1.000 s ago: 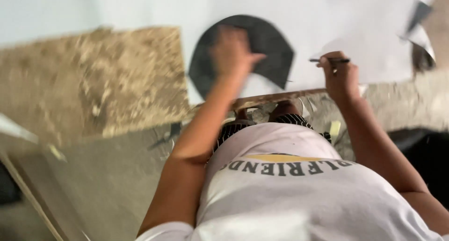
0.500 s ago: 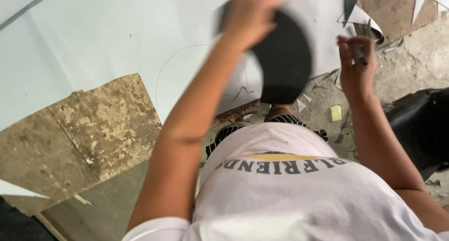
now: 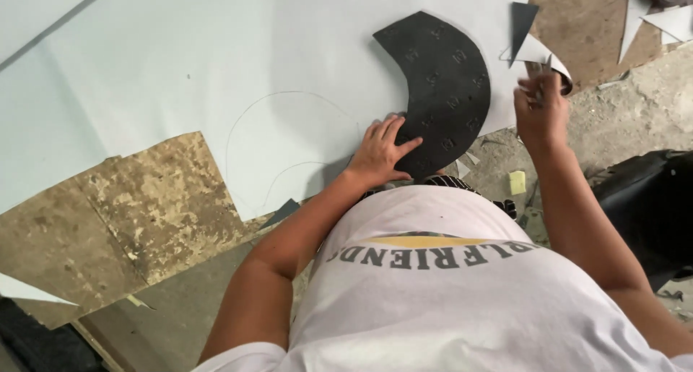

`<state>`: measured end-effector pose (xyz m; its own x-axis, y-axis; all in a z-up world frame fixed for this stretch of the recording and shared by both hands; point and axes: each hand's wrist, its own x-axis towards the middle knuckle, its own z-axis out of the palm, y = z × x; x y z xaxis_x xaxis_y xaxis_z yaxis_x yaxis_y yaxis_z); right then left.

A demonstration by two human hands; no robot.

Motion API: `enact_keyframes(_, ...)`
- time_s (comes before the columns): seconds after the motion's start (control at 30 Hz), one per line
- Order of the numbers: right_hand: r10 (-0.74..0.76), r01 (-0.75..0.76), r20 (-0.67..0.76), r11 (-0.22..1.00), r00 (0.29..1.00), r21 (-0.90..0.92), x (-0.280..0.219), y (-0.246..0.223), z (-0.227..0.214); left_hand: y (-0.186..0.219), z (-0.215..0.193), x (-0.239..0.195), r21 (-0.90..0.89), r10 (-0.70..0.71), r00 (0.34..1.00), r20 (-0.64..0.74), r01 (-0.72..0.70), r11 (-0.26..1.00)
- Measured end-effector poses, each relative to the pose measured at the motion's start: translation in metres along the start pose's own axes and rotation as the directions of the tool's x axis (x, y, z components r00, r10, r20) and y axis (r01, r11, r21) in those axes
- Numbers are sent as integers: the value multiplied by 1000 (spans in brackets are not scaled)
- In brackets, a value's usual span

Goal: Tracing and cutting out upholstery patterns from fabric using scissors and a pen.

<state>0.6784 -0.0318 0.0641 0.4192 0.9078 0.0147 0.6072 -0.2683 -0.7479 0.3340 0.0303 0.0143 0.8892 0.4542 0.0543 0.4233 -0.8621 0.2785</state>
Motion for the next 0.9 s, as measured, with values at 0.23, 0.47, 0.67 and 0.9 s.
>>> enact_keyframes(0.23,-320,352,161,905,934,-241,85,7,7,-29,-51,38,-106,75,970,232,-52,993)
enact_keyframes(0.47,-304,370,329,915,894,-161,93,2,-18,11,-25,26,-71,25,996,-89,-31,997)
enact_keyframes(0.67,-305,367,313,916,899,-160,90,1,-22,16,3,27,-37,62,997,-37,-64,997)
enact_keyframes(0.9,-275,294,366,956,889,2,93,-12,-17,-42,-27,1,-107,-55,998,-10,53,993)
